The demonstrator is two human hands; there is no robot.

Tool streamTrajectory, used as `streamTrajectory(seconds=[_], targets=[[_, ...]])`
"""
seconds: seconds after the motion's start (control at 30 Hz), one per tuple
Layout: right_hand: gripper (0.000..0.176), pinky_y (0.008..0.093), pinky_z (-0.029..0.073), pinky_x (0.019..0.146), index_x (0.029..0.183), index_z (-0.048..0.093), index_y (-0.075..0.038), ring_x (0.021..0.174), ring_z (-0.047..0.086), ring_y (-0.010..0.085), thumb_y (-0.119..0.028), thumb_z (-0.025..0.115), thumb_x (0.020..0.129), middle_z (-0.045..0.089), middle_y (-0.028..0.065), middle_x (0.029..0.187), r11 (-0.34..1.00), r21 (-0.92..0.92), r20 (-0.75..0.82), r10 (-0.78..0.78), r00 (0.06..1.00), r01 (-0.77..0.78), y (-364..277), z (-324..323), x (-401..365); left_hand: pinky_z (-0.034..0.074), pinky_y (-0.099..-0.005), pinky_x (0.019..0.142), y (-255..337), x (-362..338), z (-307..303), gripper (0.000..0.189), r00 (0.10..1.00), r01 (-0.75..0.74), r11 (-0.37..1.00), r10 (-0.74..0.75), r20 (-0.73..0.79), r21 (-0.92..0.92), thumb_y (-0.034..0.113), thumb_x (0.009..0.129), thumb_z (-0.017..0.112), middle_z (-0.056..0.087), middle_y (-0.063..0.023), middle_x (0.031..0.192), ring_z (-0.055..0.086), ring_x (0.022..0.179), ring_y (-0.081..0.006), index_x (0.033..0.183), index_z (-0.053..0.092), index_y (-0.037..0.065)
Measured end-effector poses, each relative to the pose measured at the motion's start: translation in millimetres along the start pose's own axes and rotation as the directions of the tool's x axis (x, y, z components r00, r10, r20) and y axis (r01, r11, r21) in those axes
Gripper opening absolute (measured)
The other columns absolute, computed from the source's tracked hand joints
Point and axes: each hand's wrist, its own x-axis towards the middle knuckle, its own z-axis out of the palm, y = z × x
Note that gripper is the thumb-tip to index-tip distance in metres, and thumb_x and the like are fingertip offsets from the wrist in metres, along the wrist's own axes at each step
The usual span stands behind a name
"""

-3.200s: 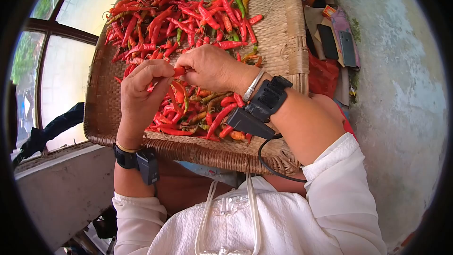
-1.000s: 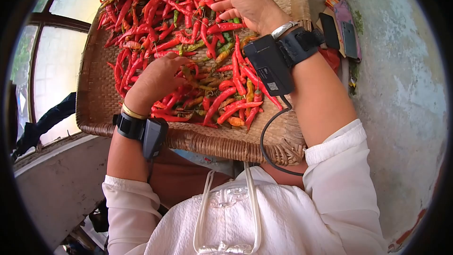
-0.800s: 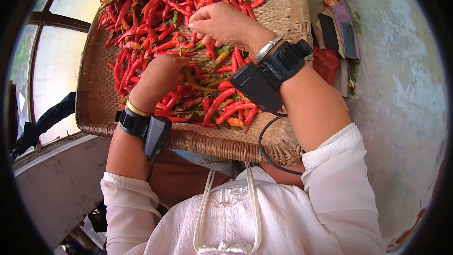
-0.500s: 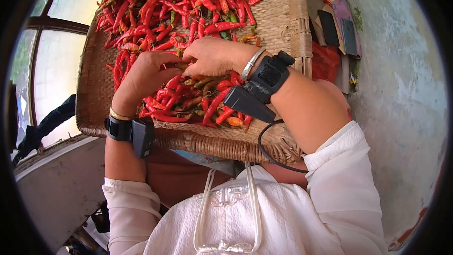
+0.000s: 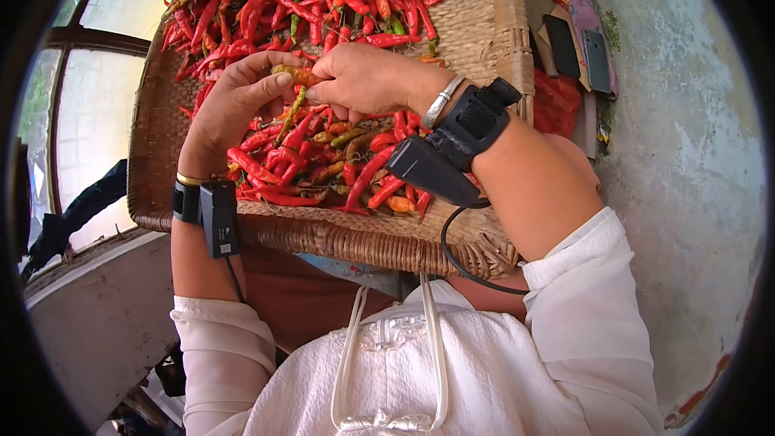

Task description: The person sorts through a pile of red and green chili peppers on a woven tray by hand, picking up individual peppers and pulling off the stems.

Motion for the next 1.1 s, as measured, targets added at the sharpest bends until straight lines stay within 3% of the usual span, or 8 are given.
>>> streamTrajectory(seconds=[0.1, 0.2, 0.27, 0.37, 0.43, 0.57, 0.7, 1.1], targets=[[0.023, 0.0304, 0.049, 0.057, 0.086, 0.062, 0.0, 0.061, 0.061, 0.0174, -0.023, 0.057, 0.084, 0.063, 0.0085, 0.07, 0.994, -0.081, 0.159, 0.083, 0.984, -0.071, 2.3, -5.2, -4.0, 0.041, -0.0153, 0.049, 2.7, 0.8, -1.1, 0.017, 0.994, 0.043, 0.999, -0.046, 0.101, 0.031, 0.019, 0.084, 0.063, 0.059, 0.0032, 0.068, 0.052, 0.058, -0.0017, 0.094, 0.062, 0.005], [0.024, 0.0346, 0.048, 0.064, 0.085, 0.06, -0.001, 0.072, 0.061, 0.0234, -0.024, 0.061, 0.08, 0.062, 0.0102, 0.073, 0.781, -0.604, 0.04, -0.165, 0.985, 0.155, 16.3, -9.6, -7.6, 0.04, -0.0165, 0.047, 6.9, 2.8, -12.6, 0.018, 0.99, 0.121, 0.904, -0.137, 0.012, 0.41, 0.02, 0.083, 0.064, 0.058, 0.0015, 0.066, 0.051, 0.055, -0.0023, 0.09, 0.062, 0.003], [0.027, 0.0405, 0.047, 0.071, 0.089, 0.062, -0.002, 0.08, 0.061, 0.0314, -0.025, 0.063, 0.076, 0.063, 0.0148, 0.08, 0.536, -0.842, -0.082, -0.005, 0.997, -0.066, 16.6, -10.2, -11.0, 0.04, -0.0172, 0.047, 3.3, 7.9, -16.2, 0.018, 0.993, 0.118, 0.892, -0.115, -0.035, 0.436, 0.02, 0.083, 0.063, 0.057, 0.0017, 0.064, 0.051, 0.055, -0.0026, 0.089, 0.062, 0.003], [0.029, 0.0407, 0.047, 0.073, 0.097, 0.062, -0.004, 0.084, 0.06, 0.0315, -0.025, 0.064, 0.076, 0.063, 0.015, 0.082, 0.58, -0.81, -0.044, 0.088, 0.995, -0.087, 9.6, -7.1, -9.2, 0.044, -0.0188, 0.053, 9.8, 15.8, -15.1, 0.023, 0.995, 0.085, 0.899, -0.055, -0.083, 0.43, 0.021, 0.083, 0.062, 0.062, -0.0035, 0.075, 0.055, 0.062, -0.0043, 0.097, 0.062, 0.002], [0.032, 0.0407, 0.046, 0.075, 0.101, 0.061, -0.005, 0.086, 0.06, 0.0312, -0.024, 0.064, 0.075, 0.063, 0.0146, 0.084, 0.594, -0.802, -0.017, 0.082, 0.996, -0.063, 9.8, -3.4, -7.5, 0.048, -0.0214, 0.062, 16.3, 18.9, -2.8, 0.034, 0.902, -0.401, 0.886, 0.337, -0.271, -0.232, 0.023, 0.084, 0.063, 0.063, -0.0097, 0.092, 0.059, 0.073, -0.0071, 0.11, 0.058, 0.002], [0.042, 0.0407, 0.046, 0.078, 0.112, 0.056, -0.006, 0.089, 0.06, 0.031, -0.021, 0.066, 0.074, 0.063, 0.0141, 0.09, 0.667, -0.742, 0.102, 0.012, 0.995, 0.068, 17.1, 6.5, -7.9, 0.048, -0.0223, 0.072, 8.9, 27.3, 0.2, 0.044, 0.879, -0.458, 0.871, 0.413, -0.238, -0.18, 0.02, 0.087, 0.059, 0.058, -0.0117, 0.112, 0.059, 0.086, -0.0125, 0.125, 0.047, 0.001], [0.044, 0.0404, 0.046, 0.081, 0.114, 0.056, -0.009, 0.093, 0.059, 0.0314, -0.017, 0.067, 0.073, 0.062, 0.0149, 0.096, 0.665, -0.746, 0.232, 0.208, 0.95, 0.036, 10.1, 14.9, -9.1, 0.047, -0.0273, 0.073, -8.6, 30.0, 11.6, 0.034, 0.986, -0.163, 0.701, 0.142, 0.088, 0.694, 0.011, 0.081, 0.063, 0.063, -0.0105, 0.099, 0.06, 0.084, -0.0173, 0.112, 0.057, -0.001], [0.023, 0.0409, 0.048, 0.075, 0.088, 0.065, -0.004, 0.086, 0.061, 0.0313, -0.016, 0.065, 0.069, 0.063, 0.0157, 0.086, 0.581, -0.813, 0.195, 0.215, 0.957, 0.035, 32.0, 27.8, -1.7, 0.046, -0.0418, 0.069, -40.4, 26.2, 46.5, 0.016, 0.947, -0.321, 0.356, 0.106, 0.304, 0.877, 0.014, 0.07, 0.063, 0.062, -0.0165, 0.079, 0.058, 0.077, -0.0345, 0.082, 0.063, 0.003]])
